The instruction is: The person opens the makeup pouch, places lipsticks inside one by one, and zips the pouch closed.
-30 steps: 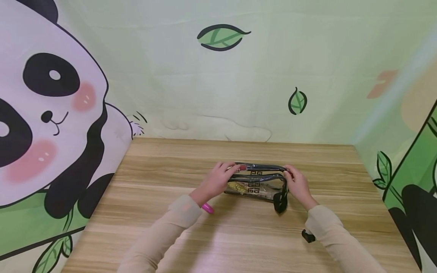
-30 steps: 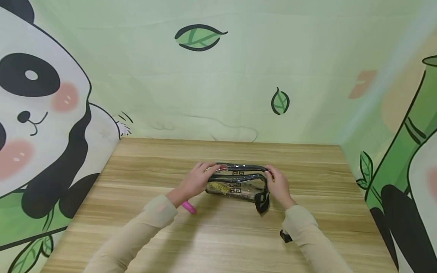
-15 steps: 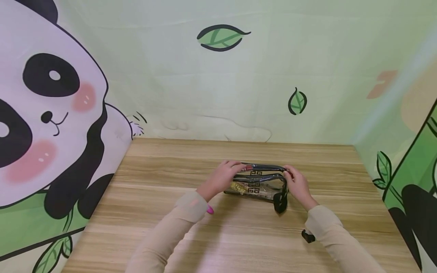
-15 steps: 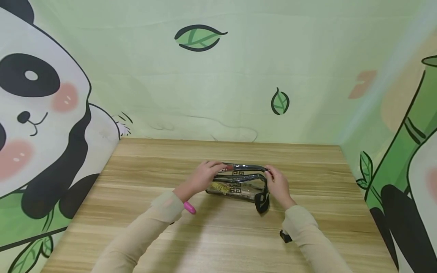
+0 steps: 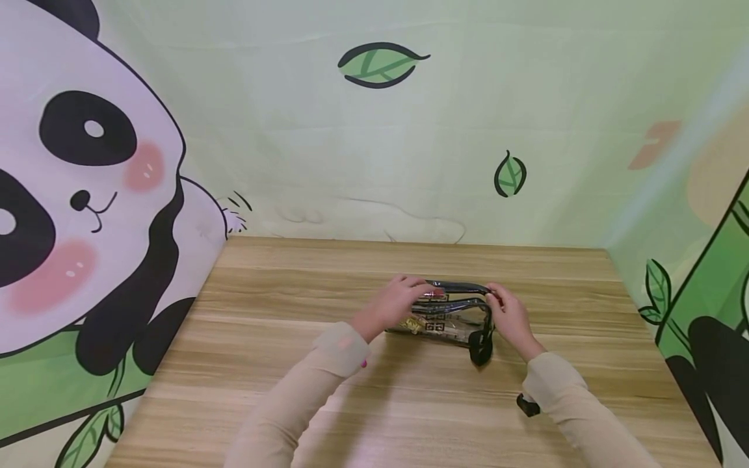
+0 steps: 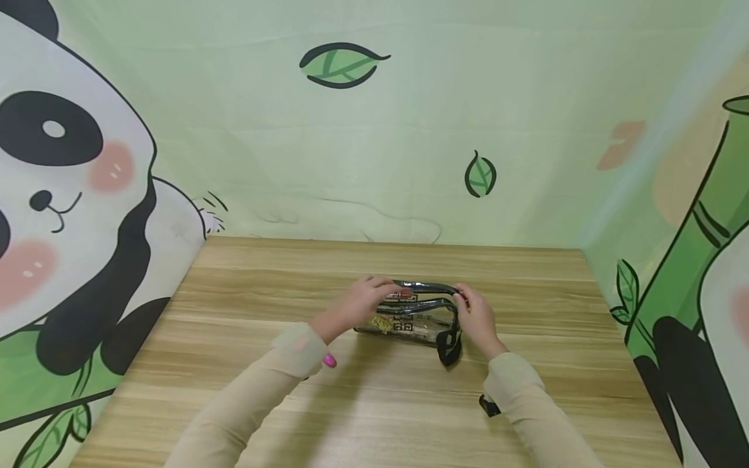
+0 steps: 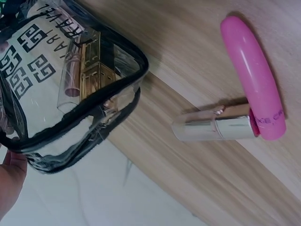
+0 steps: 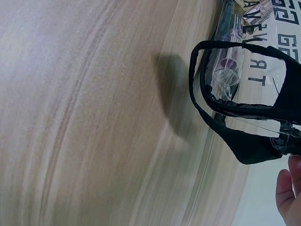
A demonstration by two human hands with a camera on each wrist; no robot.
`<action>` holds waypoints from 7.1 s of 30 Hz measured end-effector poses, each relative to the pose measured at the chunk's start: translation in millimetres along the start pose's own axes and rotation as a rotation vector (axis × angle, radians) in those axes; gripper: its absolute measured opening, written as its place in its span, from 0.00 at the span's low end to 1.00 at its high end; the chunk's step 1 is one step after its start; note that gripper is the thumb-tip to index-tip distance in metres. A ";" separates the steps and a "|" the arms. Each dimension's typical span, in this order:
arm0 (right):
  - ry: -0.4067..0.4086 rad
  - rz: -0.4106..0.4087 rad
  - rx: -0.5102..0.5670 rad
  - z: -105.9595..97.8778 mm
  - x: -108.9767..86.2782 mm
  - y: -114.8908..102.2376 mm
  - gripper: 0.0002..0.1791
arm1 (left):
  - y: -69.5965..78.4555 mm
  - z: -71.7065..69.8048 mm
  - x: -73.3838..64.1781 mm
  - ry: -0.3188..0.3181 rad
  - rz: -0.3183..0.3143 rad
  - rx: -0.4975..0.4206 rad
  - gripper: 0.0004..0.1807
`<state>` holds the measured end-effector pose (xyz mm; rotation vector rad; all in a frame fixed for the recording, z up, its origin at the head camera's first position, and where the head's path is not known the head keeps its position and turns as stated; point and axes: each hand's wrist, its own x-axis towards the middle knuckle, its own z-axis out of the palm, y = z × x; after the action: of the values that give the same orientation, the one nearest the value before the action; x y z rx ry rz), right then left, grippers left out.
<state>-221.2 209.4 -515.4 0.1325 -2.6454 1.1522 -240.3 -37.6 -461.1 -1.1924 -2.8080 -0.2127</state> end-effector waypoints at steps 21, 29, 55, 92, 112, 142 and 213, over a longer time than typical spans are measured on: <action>-0.015 0.010 0.017 0.3 -0.4 1.9 0.13 | 12.1 1.1 15.8 -0.203 -0.039 0.091 0.33; -0.014 0.014 0.006 0.7 -0.2 2.3 0.13 | 15.6 2.7 19.5 -0.245 -0.012 0.136 0.30; -0.031 0.014 0.014 -2.3 -2.3 -1.8 0.14 | 14.0 8.3 15.1 -0.118 -0.068 0.087 0.18; -0.056 0.034 0.037 -1.0 -2.9 0.7 0.15 | -22.2 3.3 -14.7 0.274 0.086 0.070 0.13; -0.038 0.032 0.016 -1.0 -0.3 -0.2 0.14 | -63.0 10.1 -56.6 0.137 -0.163 0.000 0.24; -0.050 0.038 -0.005 -1.7 -1.8 -2.7 0.14 | -72.4 65.0 -101.2 0.019 -0.253 0.042 0.23; -0.053 0.026 0.016 -1.0 -2.0 1.5 0.16 | -66.7 72.8 -99.7 -0.023 -0.387 0.018 0.31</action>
<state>-219.4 211.1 -516.3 0.1340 -2.6917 1.1944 -220.9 -142.4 -552.4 -0.6394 -3.0271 -0.1969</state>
